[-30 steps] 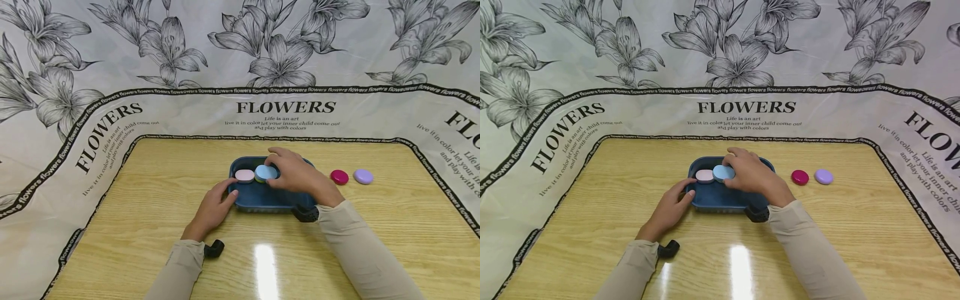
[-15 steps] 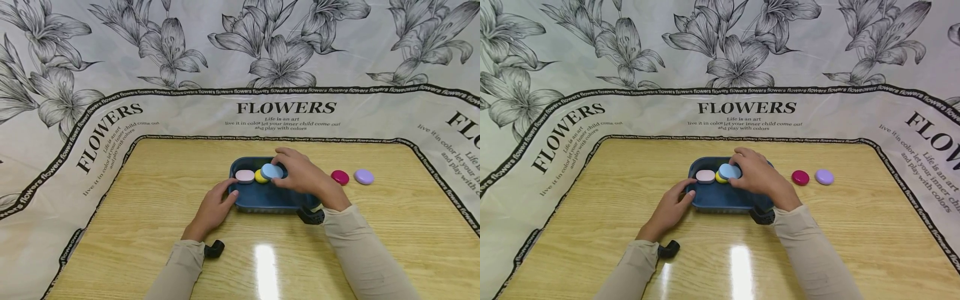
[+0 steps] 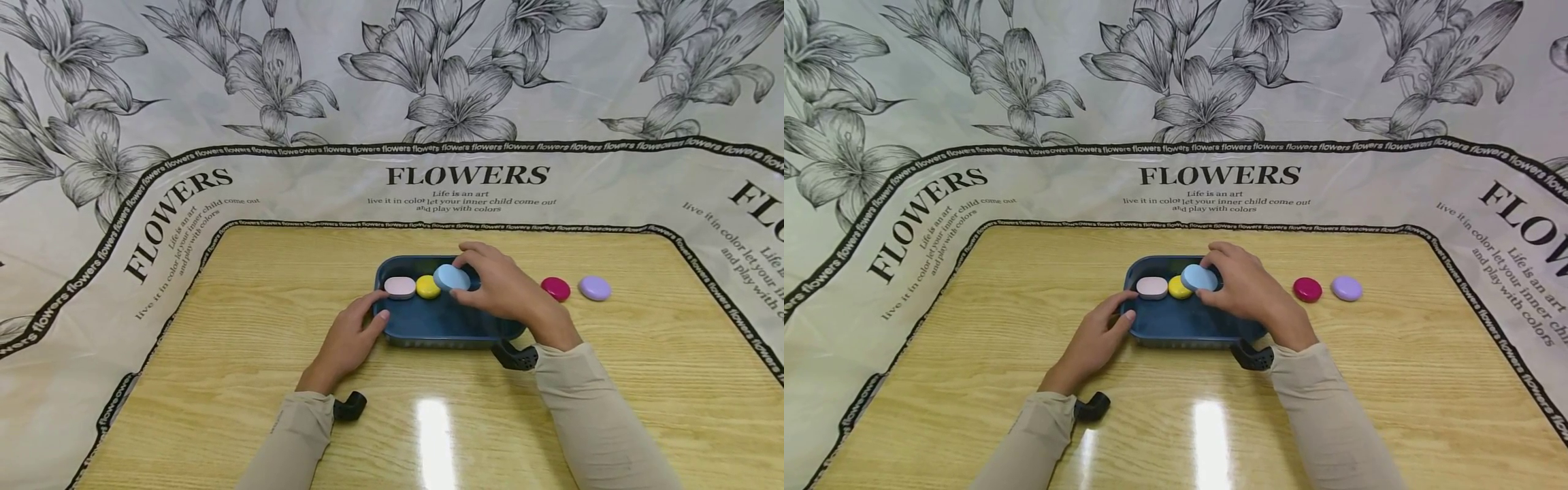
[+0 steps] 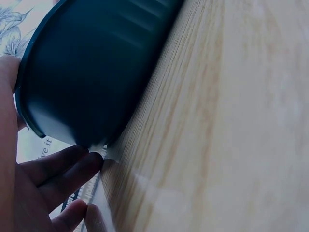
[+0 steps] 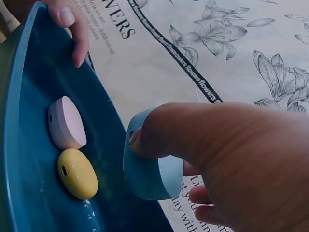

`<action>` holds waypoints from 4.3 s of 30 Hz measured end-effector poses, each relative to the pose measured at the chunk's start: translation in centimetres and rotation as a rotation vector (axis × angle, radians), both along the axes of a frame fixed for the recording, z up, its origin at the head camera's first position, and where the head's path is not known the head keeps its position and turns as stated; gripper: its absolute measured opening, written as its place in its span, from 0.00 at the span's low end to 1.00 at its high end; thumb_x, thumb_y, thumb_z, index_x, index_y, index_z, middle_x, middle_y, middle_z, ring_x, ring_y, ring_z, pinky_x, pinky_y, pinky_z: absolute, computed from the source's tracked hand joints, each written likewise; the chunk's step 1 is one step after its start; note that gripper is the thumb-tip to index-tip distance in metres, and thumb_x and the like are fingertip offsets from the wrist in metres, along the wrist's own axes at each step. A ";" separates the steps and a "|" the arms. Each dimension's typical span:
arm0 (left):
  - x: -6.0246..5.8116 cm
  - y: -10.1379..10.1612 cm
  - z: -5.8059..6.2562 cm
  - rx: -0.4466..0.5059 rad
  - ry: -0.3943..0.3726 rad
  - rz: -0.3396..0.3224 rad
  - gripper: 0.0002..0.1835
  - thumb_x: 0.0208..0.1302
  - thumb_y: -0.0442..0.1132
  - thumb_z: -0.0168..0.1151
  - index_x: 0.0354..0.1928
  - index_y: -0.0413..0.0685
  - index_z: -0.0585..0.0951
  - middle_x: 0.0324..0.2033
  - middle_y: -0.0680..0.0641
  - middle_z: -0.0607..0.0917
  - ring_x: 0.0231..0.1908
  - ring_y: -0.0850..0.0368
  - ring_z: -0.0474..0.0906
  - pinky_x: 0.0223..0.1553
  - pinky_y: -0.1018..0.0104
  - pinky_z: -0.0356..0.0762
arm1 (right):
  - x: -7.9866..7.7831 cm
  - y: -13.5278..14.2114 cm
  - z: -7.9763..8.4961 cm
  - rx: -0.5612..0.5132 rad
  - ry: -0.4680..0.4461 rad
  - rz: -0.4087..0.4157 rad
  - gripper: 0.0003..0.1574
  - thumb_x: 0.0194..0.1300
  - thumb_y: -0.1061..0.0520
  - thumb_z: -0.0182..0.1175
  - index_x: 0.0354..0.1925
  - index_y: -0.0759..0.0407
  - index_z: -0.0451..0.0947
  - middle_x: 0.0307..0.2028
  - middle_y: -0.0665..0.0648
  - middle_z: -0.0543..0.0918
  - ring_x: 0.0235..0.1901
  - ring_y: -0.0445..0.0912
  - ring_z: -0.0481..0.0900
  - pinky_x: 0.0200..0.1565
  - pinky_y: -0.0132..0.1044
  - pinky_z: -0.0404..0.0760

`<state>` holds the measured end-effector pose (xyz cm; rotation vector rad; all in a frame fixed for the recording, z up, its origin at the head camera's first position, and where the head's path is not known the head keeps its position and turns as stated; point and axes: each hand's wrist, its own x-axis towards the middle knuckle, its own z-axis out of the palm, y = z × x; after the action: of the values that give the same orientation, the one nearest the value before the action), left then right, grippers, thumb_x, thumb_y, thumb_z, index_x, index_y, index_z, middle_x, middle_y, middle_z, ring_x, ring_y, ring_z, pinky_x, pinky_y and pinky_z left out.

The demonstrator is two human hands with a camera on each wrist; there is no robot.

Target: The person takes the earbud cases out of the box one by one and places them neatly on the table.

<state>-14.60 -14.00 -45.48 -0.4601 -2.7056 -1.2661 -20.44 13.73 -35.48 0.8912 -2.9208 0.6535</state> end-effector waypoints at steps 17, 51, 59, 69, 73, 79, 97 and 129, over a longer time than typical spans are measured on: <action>0.1 0.1 -0.3 0.006 -0.001 -0.002 0.25 0.67 0.63 0.40 0.63 0.68 0.67 0.59 0.62 0.68 0.62 0.64 0.61 0.61 0.59 0.62 | 0.6 1.5 -0.4 -0.027 0.002 -0.043 0.26 0.55 0.45 0.65 0.46 0.58 0.74 0.64 0.63 0.61 0.63 0.61 0.56 0.59 0.61 0.57; 0.0 0.1 0.1 0.004 -0.037 0.015 0.27 0.66 0.65 0.40 0.63 0.67 0.68 0.60 0.64 0.67 0.62 0.64 0.60 0.61 0.56 0.61 | 1.8 7.1 0.2 -0.152 0.075 -0.114 0.26 0.56 0.50 0.66 0.48 0.62 0.73 0.62 0.66 0.64 0.53 0.62 0.69 0.50 0.57 0.69; 0.2 0.3 0.2 0.006 -0.035 0.011 0.26 0.67 0.64 0.41 0.63 0.67 0.68 0.60 0.63 0.67 0.62 0.63 0.61 0.61 0.56 0.62 | 2.3 9.0 0.6 -0.156 0.057 -0.183 0.26 0.54 0.51 0.68 0.47 0.63 0.74 0.62 0.67 0.64 0.60 0.65 0.59 0.55 0.64 0.61; 0.5 0.2 0.1 0.014 -0.027 0.006 0.25 0.67 0.63 0.40 0.63 0.69 0.67 0.61 0.61 0.67 0.63 0.62 0.60 0.61 0.55 0.61 | 2.6 11.5 -0.1 -0.156 0.025 -0.245 0.25 0.53 0.54 0.68 0.45 0.65 0.73 0.60 0.69 0.64 0.59 0.65 0.60 0.53 0.61 0.64; 0.4 0.1 -0.2 0.019 -0.020 0.003 0.27 0.67 0.63 0.41 0.64 0.65 0.67 0.61 0.62 0.67 0.63 0.62 0.60 0.61 0.55 0.61 | 2.9 12.4 -0.6 -0.144 -0.018 -0.269 0.27 0.55 0.50 0.66 0.48 0.65 0.72 0.61 0.70 0.62 0.54 0.67 0.65 0.49 0.61 0.69; 0.3 0.1 -0.4 0.024 -0.020 -0.018 0.27 0.67 0.63 0.40 0.64 0.65 0.67 0.61 0.61 0.67 0.63 0.62 0.60 0.61 0.55 0.61 | 3.0 13.8 -1.1 -0.113 -0.057 -0.280 0.29 0.57 0.49 0.65 0.49 0.66 0.71 0.61 0.73 0.61 0.58 0.69 0.58 0.54 0.65 0.59; 0.2 -0.1 -0.4 0.017 -0.017 -0.001 0.26 0.67 0.64 0.40 0.63 0.69 0.67 0.61 0.63 0.66 0.63 0.64 0.59 0.62 0.56 0.60 | 2.7 15.5 -2.3 -0.027 -0.180 -0.241 0.24 0.53 0.57 0.67 0.45 0.68 0.74 0.58 0.79 0.59 0.59 0.73 0.53 0.55 0.67 0.57; 0.1 -0.1 -0.4 0.015 -0.005 -0.023 0.28 0.68 0.63 0.40 0.65 0.63 0.66 0.62 0.60 0.66 0.64 0.61 0.58 0.62 0.55 0.60 | 2.3 15.5 -3.5 0.146 -0.221 -0.273 0.25 0.47 0.57 0.67 0.45 0.63 0.76 0.59 0.85 0.51 0.59 0.78 0.44 0.53 0.72 0.51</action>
<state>-14.48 -14.14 -45.90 -0.4891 -2.7006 -1.2939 -18.14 29.24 -38.95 0.4363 -3.2365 0.5580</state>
